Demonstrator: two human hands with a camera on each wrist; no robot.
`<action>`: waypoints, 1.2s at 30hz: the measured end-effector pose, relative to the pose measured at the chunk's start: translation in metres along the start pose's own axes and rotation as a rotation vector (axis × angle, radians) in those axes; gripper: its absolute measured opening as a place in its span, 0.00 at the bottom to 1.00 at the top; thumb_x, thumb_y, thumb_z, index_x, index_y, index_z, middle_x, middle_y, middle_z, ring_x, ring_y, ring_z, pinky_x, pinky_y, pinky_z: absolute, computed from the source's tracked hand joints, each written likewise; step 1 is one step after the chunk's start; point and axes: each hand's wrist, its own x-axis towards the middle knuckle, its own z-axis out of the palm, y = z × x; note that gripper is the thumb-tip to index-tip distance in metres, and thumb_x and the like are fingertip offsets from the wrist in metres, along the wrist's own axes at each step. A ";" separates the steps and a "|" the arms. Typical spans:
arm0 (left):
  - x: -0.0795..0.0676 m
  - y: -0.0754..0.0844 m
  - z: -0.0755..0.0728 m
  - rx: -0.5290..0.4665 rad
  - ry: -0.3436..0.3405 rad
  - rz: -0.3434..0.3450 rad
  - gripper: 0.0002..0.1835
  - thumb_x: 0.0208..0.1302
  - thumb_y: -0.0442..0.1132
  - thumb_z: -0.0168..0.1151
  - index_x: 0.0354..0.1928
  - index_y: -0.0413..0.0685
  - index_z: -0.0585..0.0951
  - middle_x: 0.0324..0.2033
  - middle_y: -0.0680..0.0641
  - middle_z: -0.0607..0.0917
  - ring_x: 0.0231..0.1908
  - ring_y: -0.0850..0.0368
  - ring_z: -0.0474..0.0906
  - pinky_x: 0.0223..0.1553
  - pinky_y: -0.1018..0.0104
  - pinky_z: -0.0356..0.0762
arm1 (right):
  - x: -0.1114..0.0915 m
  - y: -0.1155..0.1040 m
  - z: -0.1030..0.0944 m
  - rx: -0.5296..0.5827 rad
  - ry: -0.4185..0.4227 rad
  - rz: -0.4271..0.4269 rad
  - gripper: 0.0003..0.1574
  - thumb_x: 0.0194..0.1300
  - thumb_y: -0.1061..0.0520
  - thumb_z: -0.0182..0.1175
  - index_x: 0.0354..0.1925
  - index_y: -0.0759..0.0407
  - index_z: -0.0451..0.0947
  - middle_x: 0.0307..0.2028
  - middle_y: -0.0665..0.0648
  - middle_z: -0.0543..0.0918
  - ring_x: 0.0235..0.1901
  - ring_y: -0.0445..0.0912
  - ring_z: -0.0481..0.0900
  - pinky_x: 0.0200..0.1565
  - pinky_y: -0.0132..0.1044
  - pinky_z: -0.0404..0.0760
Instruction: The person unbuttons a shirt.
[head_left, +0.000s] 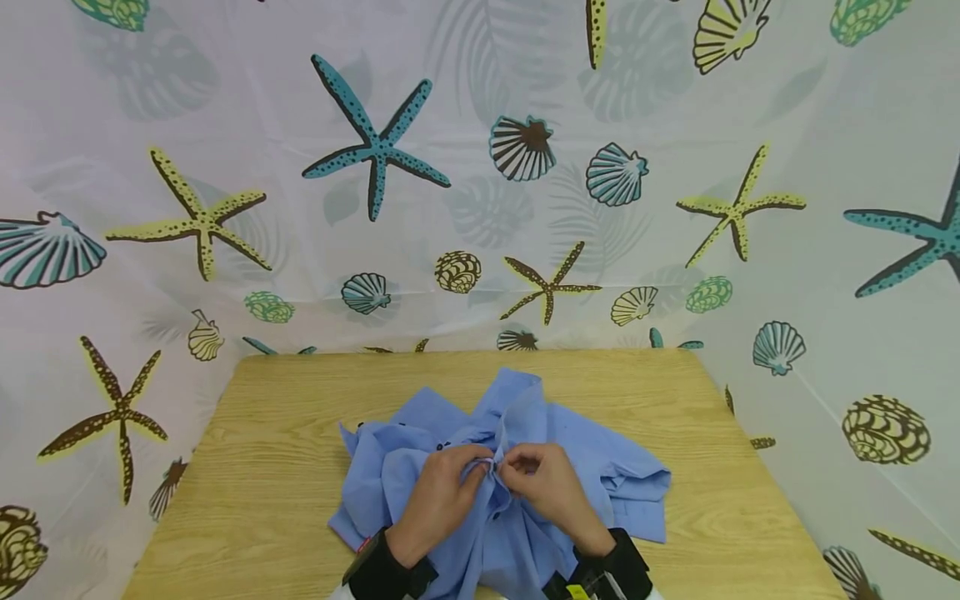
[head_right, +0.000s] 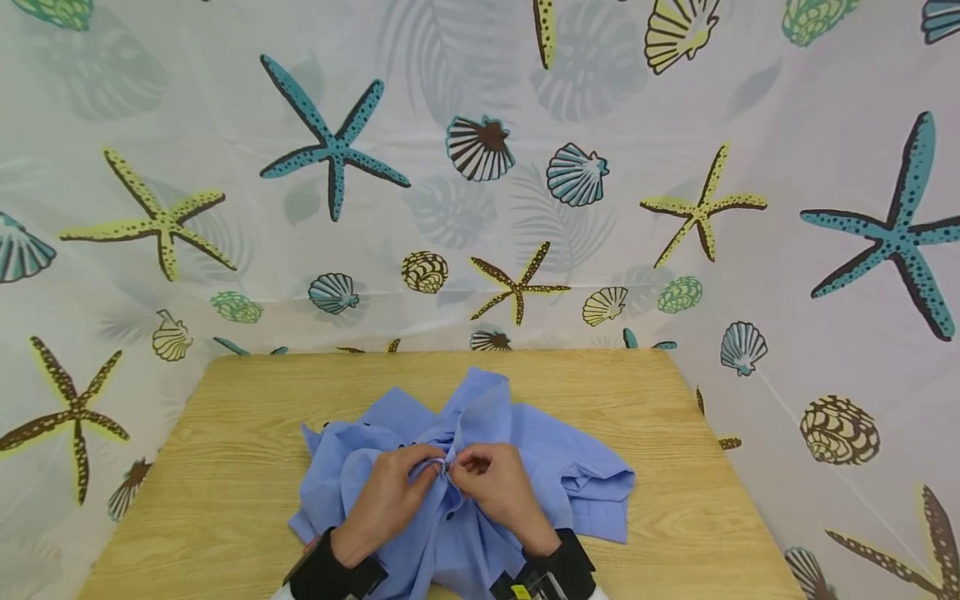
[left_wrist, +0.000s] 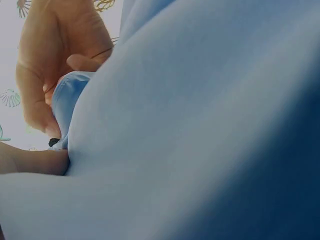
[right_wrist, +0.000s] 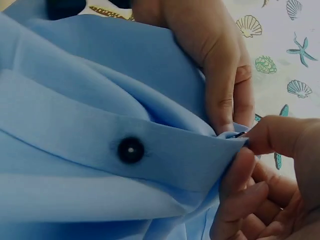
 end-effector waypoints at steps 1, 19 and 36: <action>0.000 0.000 -0.001 -0.006 -0.003 -0.002 0.08 0.65 0.35 0.56 0.44 0.52 0.79 0.40 0.54 0.82 0.42 0.62 0.76 0.43 0.63 0.76 | 0.000 0.004 0.002 -0.037 0.030 -0.012 0.05 0.59 0.66 0.58 0.31 0.60 0.81 0.23 0.53 0.80 0.22 0.45 0.77 0.27 0.40 0.78; 0.000 -0.001 -0.041 -0.166 0.223 -0.025 0.06 0.70 0.38 0.49 0.45 0.54 0.74 0.32 0.56 0.81 0.17 0.64 0.63 0.18 0.68 0.64 | 0.002 0.028 -0.008 -0.390 0.390 -0.208 0.08 0.63 0.57 0.58 0.42 0.50 0.73 0.24 0.40 0.75 0.24 0.34 0.73 0.19 0.32 0.72; -0.001 0.060 -0.076 -0.305 0.189 0.056 0.08 0.68 0.27 0.47 0.45 0.43 0.73 0.21 0.50 0.76 0.14 0.63 0.58 0.16 0.68 0.62 | -0.007 -0.009 -0.009 -0.126 -0.270 -0.302 0.08 0.69 0.56 0.52 0.44 0.45 0.74 0.22 0.42 0.74 0.13 0.36 0.66 0.14 0.30 0.68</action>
